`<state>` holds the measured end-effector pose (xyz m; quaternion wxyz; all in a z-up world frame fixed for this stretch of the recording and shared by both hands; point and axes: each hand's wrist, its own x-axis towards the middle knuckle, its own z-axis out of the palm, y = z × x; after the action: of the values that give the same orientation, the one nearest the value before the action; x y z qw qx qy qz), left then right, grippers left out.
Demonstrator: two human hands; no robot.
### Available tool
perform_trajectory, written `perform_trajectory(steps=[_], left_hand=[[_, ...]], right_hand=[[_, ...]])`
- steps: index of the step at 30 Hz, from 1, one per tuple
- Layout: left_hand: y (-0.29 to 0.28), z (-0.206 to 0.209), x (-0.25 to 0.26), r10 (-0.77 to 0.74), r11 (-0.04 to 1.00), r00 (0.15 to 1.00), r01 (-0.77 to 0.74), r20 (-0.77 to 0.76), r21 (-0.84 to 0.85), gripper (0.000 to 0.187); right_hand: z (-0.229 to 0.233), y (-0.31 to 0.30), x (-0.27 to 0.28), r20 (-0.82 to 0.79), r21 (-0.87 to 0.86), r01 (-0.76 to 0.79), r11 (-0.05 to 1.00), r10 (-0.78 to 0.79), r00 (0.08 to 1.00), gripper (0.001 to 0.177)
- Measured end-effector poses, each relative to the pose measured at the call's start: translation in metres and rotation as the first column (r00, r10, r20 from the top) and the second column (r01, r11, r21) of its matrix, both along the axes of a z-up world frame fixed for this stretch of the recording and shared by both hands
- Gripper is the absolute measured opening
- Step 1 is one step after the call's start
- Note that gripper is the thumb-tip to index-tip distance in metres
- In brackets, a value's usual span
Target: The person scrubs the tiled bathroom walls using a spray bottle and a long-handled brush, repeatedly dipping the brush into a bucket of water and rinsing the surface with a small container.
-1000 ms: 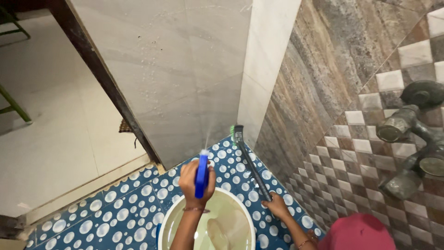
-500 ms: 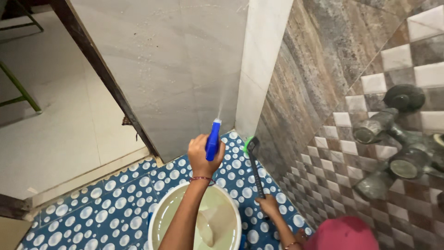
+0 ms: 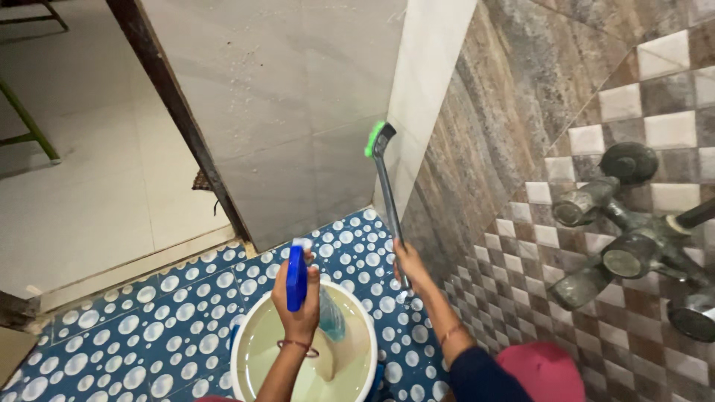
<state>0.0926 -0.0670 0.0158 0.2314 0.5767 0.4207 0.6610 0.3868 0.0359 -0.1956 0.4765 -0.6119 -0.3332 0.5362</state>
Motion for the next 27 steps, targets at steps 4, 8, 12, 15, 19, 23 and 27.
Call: perform_trajectory(steps=[4, 8, 12, 15, 19, 23, 27], left_hand=[[-0.003, -0.032, -0.015, -0.069, 0.976, 0.992, 0.090, 0.106, -0.200, 0.033], [0.014, -0.047, -0.036, -0.246, 0.931, 0.949, 0.288, 0.198, -0.223, 0.037], [0.024, -0.052, -0.054, -0.250, 0.946, 0.941, 0.288, 0.230, -0.150, 0.042], [0.019, -0.052, -0.065, -0.228, 0.961, 0.957, 0.250, 0.177, -0.114, 0.050], [0.022, -0.060, -0.066, -0.215, 0.968, 0.947, 0.238, 0.241, -0.074, 0.064], [0.023, -0.075, -0.066, -0.250, 0.961, 0.921, 0.273, 0.297, -0.037, 0.069], [0.036, -0.088, -0.066, -0.252, 0.961, 0.917, 0.275, 0.309, -0.033, 0.070]], right_hand=[[0.041, 0.074, -0.020, -0.132, -0.006, -0.089, 0.996, 0.087, 0.987, 0.065], [0.149, 0.134, -0.034, 0.118, 0.239, 0.029, 0.971, -0.058, 0.991, 0.051], [0.237, 0.192, -0.012, 0.279, 0.382, 0.092, 0.920, -0.210, 0.937, 0.047], [0.176, 0.192, 0.014, 0.391, 0.423, 0.073, 0.903, -0.255, 0.885, 0.046], [0.011, 0.126, 0.006, 0.721, 0.143, 0.221, 0.965, -0.254, 0.644, 0.059], [-0.040, 0.118, 0.006, 0.750, 0.046, 0.193, 0.980, -0.161, 0.641, 0.059], [0.018, 0.188, 0.032, 0.712, 0.199, 0.251, 0.947, -0.316, 0.627, 0.065]])
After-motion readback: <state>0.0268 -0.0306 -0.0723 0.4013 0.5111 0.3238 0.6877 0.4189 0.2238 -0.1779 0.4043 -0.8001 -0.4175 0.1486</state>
